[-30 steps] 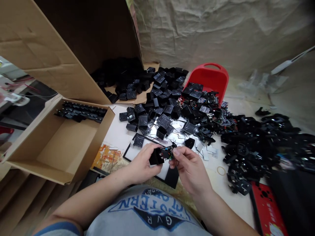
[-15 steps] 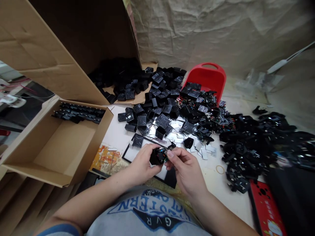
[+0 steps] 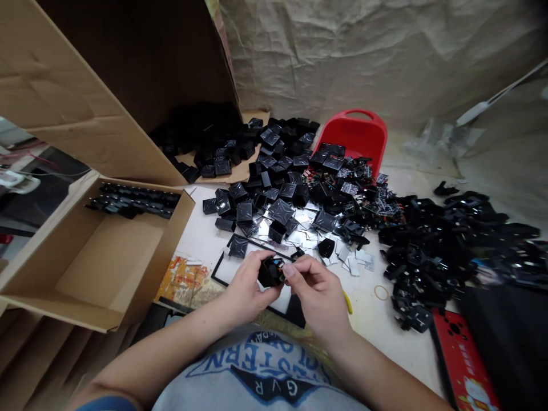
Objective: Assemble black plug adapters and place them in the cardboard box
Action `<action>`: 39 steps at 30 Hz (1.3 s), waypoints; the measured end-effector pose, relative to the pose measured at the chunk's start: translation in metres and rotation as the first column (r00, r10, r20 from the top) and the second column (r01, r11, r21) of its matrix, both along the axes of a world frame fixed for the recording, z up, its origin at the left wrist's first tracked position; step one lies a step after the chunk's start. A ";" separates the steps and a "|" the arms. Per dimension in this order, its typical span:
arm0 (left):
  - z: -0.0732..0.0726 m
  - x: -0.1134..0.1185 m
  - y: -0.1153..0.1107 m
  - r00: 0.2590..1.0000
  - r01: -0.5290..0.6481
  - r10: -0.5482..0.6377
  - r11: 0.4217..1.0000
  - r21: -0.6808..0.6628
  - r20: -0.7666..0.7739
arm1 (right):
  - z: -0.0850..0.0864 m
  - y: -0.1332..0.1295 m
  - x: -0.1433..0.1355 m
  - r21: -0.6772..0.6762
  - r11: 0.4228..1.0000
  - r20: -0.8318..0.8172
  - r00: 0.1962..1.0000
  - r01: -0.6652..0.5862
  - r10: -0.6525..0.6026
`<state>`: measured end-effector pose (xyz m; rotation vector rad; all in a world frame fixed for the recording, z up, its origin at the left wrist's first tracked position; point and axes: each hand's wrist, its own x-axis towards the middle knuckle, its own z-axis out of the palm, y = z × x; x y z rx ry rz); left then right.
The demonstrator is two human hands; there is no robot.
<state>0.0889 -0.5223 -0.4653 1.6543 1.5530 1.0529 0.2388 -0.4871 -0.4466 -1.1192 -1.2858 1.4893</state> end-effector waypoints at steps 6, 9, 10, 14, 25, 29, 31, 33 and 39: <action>-0.003 -0.002 0.000 0.998 0.032 -0.025 0.991 0.128 -0.060 | -0.006 0.003 -0.001 0.022 0.999 0.048 0.998 -0.044 0.043; -0.003 -0.005 0.000 0.992 0.097 -0.079 0.975 0.197 -0.097 | -0.009 0.006 0.001 -0.150 0.974 -0.057 0.985 -0.171 0.164; -0.002 -0.006 0.000 0.989 0.119 -0.097 0.969 0.215 -0.113 | -0.011 0.004 0.001 -0.235 0.944 -0.133 0.970 -0.231 0.204; -0.001 -0.001 -0.005 0.973 0.196 -0.143 0.928 0.318 -0.184 | -0.021 -0.012 -0.003 -0.259 0.904 -0.348 0.906 -0.341 0.242; -0.007 -0.016 0.007 0.998 -0.026 0.031 0.994 -0.110 0.047 | -0.038 0.039 0.035 0.352 0.896 0.664 0.747 -0.269 -0.036; -0.011 -0.017 0.009 0.959 0.021 0.067 0.952 -0.305 0.275 | -0.052 0.051 0.042 0.307 0.896 0.785 0.617 -0.320 -0.049; -0.014 -0.014 0.010 0.909 0.054 0.112 0.923 -0.380 0.401 | -0.050 0.049 0.039 0.231 0.950 0.623 0.782 -0.211 0.022; -0.016 -0.010 0.013 0.815 0.135 0.159 0.883 -0.450 0.557 | -0.042 0.043 0.032 0.026 0.983 0.289 0.942 -0.182 0.167; -0.006 -0.005 0.018 0.623 0.228 0.225 0.864 -0.449 0.749 | -0.023 0.024 0.016 -0.258 0.913 -0.289 0.927 -0.315 0.238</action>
